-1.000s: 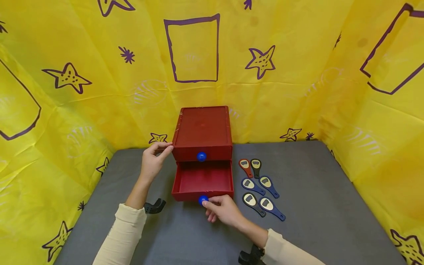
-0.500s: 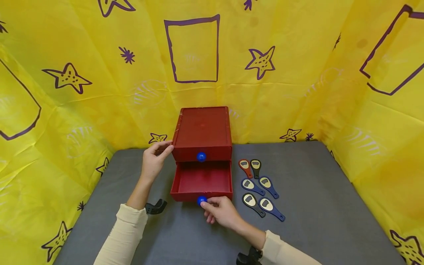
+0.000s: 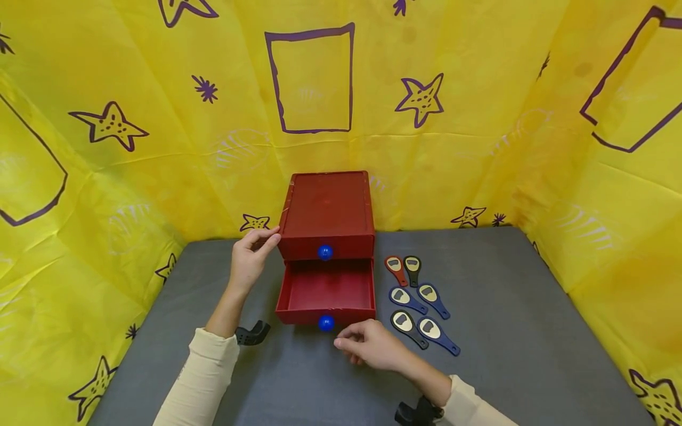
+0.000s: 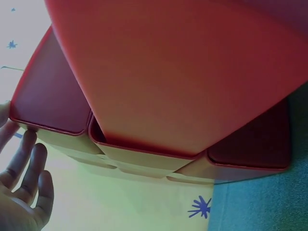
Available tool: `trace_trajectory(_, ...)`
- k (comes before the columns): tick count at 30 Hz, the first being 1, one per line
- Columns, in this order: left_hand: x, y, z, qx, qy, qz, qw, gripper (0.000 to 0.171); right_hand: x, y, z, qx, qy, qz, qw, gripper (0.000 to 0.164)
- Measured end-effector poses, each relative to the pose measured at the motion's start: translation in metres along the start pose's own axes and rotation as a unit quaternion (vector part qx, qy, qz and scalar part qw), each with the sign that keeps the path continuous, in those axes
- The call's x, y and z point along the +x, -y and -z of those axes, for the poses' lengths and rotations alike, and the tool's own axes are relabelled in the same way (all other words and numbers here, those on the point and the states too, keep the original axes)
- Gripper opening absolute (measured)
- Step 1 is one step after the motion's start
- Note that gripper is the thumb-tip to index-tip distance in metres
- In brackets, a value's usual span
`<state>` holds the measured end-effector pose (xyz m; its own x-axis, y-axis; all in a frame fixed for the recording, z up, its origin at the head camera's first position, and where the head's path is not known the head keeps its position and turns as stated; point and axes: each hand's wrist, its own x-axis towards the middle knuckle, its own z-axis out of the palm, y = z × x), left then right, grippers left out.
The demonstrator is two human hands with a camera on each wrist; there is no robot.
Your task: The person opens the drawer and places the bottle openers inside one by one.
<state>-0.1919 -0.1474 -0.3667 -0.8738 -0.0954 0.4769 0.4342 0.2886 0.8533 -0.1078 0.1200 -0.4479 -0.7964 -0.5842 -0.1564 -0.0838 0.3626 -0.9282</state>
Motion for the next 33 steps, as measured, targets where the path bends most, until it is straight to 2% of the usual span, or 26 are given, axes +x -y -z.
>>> trace_trajectory(4,0.0,0.001,-0.002,-0.005,-0.004,-0.006,1.0,0.023,-0.013,0.005,0.029,-0.035,0.026,0.009,0.999,0.028)
trace_trajectory(9,0.0,0.001,-0.001,-0.005,-0.001,-0.006,1.0,0.023,-0.026,0.008,0.064,-0.068,0.036,0.012,0.997,0.026)
trace_trajectory(12,-0.001,0.001,-0.001,-0.005,0.0,-0.007,1.0,0.023,-0.033,0.008,0.08,-0.099,0.02,0.009,0.995,0.027)
trace_trajectory(15,-0.001,0.002,-0.001,-0.004,-0.002,-0.008,1.0,0.022,-0.039,0.004,0.092,-0.135,-0.018,0.001,0.991,0.029)
trace_trajectory(22,-0.002,0.003,0.0,-0.006,-0.003,-0.006,1.0,0.023,-0.047,-0.023,0.11,-0.227,-0.114,-0.033,0.967,0.03)
trace_trajectory(26,-0.002,0.004,0.0,-0.007,-0.007,-0.01,0.9999,0.022,-0.05,-0.041,0.11,-0.269,-0.148,-0.057,0.95,0.023)
trace_trajectory(33,-0.001,0.006,-0.002,-0.01,-0.012,-0.027,0.9995,0.021,-0.06,-0.067,0.104,-0.313,-0.185,-0.117,0.924,0.03)
